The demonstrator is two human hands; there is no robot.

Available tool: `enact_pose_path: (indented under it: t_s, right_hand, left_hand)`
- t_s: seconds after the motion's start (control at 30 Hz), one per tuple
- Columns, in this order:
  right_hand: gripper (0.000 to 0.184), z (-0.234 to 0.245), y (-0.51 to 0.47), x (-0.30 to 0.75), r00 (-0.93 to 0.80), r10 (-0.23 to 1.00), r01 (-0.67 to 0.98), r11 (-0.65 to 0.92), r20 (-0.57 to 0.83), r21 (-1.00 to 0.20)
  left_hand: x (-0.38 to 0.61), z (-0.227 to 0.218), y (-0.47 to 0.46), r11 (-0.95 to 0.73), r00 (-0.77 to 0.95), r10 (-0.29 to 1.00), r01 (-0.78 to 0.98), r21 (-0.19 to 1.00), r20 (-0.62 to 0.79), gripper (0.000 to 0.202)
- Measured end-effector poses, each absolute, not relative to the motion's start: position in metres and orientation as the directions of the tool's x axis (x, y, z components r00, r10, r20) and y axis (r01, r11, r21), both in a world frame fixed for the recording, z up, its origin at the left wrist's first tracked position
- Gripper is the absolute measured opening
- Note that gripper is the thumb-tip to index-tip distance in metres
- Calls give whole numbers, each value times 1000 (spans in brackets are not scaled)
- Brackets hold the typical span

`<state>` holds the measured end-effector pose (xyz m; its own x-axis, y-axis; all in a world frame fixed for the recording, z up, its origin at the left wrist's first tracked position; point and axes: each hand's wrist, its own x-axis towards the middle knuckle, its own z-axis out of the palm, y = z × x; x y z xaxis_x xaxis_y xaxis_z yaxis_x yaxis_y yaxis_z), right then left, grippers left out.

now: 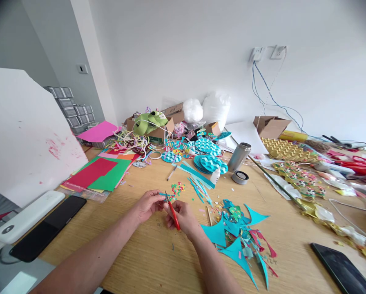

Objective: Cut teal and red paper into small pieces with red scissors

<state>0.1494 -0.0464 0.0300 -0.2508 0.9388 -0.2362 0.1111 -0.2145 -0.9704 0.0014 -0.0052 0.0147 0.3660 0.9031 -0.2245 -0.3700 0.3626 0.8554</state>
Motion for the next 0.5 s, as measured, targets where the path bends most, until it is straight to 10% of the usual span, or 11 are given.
enact_pose_path:
  t_s: [0.5]
  right_hand:
    - [45,29,-47,150,-236,940,137,-218,-246,-966]
  left_hand:
    - [1,14,-5,374,370,898,-364,853,-236,20]
